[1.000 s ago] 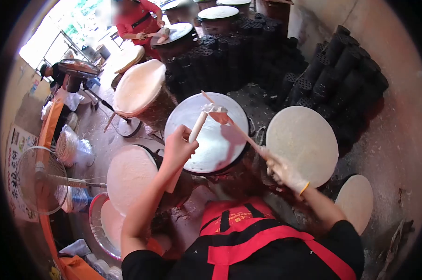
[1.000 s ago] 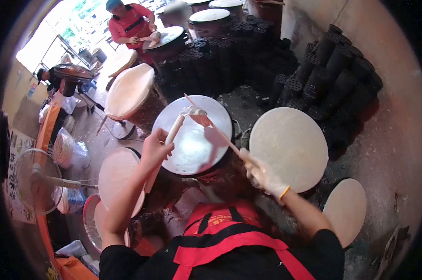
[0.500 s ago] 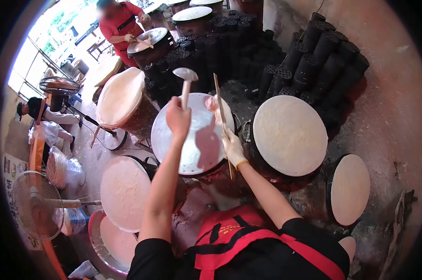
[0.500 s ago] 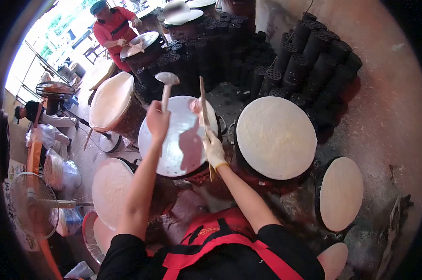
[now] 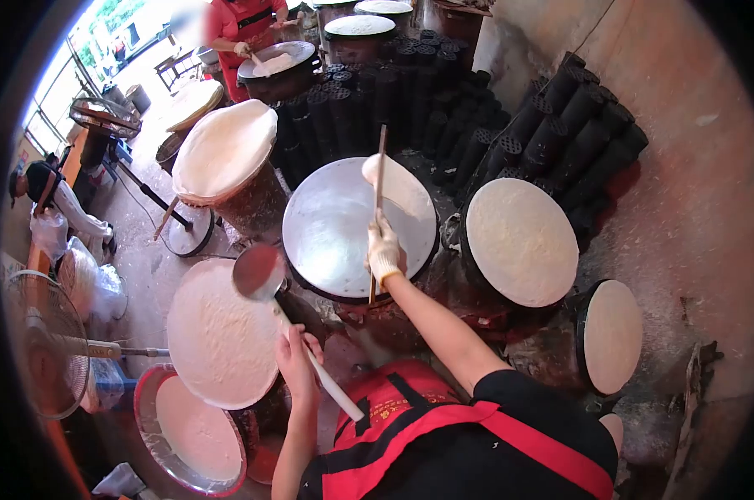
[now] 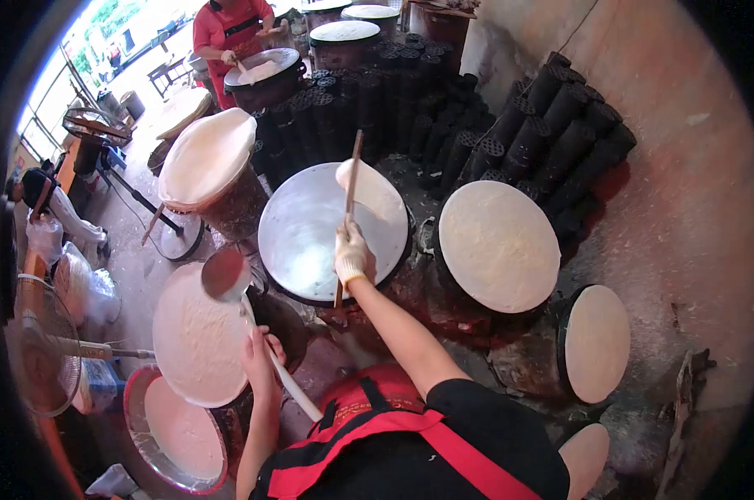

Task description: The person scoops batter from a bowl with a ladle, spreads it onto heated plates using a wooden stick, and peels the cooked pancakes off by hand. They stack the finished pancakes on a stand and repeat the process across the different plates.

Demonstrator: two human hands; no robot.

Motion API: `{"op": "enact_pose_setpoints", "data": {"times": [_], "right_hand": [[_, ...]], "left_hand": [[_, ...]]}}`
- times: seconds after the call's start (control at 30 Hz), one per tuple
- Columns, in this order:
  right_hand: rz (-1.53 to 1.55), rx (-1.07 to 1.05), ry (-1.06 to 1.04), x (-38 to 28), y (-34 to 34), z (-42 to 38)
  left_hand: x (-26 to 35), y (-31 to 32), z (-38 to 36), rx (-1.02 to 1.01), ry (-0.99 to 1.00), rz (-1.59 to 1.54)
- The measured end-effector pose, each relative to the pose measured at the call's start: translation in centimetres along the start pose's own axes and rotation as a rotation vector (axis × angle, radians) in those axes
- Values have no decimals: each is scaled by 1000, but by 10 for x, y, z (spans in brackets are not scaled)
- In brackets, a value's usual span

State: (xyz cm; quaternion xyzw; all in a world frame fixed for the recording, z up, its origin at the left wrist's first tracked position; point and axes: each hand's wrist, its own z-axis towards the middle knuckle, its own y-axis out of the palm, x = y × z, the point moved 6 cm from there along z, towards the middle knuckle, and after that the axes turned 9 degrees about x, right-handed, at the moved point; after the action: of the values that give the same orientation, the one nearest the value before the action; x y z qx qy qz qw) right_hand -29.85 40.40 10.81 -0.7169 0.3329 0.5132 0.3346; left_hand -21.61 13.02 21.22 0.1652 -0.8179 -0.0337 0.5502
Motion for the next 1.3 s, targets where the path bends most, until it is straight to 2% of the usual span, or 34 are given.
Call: {"op": "enact_pose_setpoints", "data": {"times": [0.03, 0.1, 0.2, 0.27, 0.37, 0.47, 0.53, 0.57, 0.63, 0.67, 0.73, 0.8, 0.83, 0.93, 1.03, 1.17, 1.2, 1.3], "right_hand": [[49, -94, 56, -17, 5, -6], [167, -311, 210, -20, 4, -14], [224, -286, 262, -14, -57, -38], [218, 27, 160, 7, -99, -53], [126, -24, 232, 16, -100, -65], [134, -165, 243, 7, -55, -57], [49, -253, 163, -3, -25, -48], [5, -299, 121, -9, -18, -45], [10, -498, 248, -22, -24, -52], [11, -598, 315, -32, -33, -58], [49, -673, 294, -38, -71, -47], [-40, -373, 324, -36, -114, -20], [94, -298, 434, -26, -127, -3], [-108, -418, 116, -18, -124, 18], [-159, -695, 254, -21, -99, 7], [-264, -970, 389, -51, -150, 6], [-311, -960, 365, -51, -162, 24], [-192, -725, 249, -56, -158, 76]], "left_hand": [[-4, -10, -7, 9, -32, -75], [-19, -41, -5, 29, -194, -25], [-29, -79, 2, 10, -402, -66], [-22, -92, -3, 40, -412, -91], [-26, -110, -5, 76, -447, -184], [-41, -121, -11, 100, -487, -287], [-56, -124, -18, 141, -483, -326], [-64, -124, -23, 163, -488, -352], [-80, -121, -33, 208, -496, -402], [-88, -119, -38, 233, -499, -425], [-109, -122, -47, 327, -512, -475], [-124, -120, -55, 358, -532, -569], [-124, -116, -60, 411, -511, -533], [-133, -100, -74, 417, -518, -582], [-142, -74, -88, 463, -541, -517], [-155, -54, -110, 554, -574, -367], [-161, -55, -114, 575, -580, -343], [-160, -39, -130, 682, -589, -332]]}}
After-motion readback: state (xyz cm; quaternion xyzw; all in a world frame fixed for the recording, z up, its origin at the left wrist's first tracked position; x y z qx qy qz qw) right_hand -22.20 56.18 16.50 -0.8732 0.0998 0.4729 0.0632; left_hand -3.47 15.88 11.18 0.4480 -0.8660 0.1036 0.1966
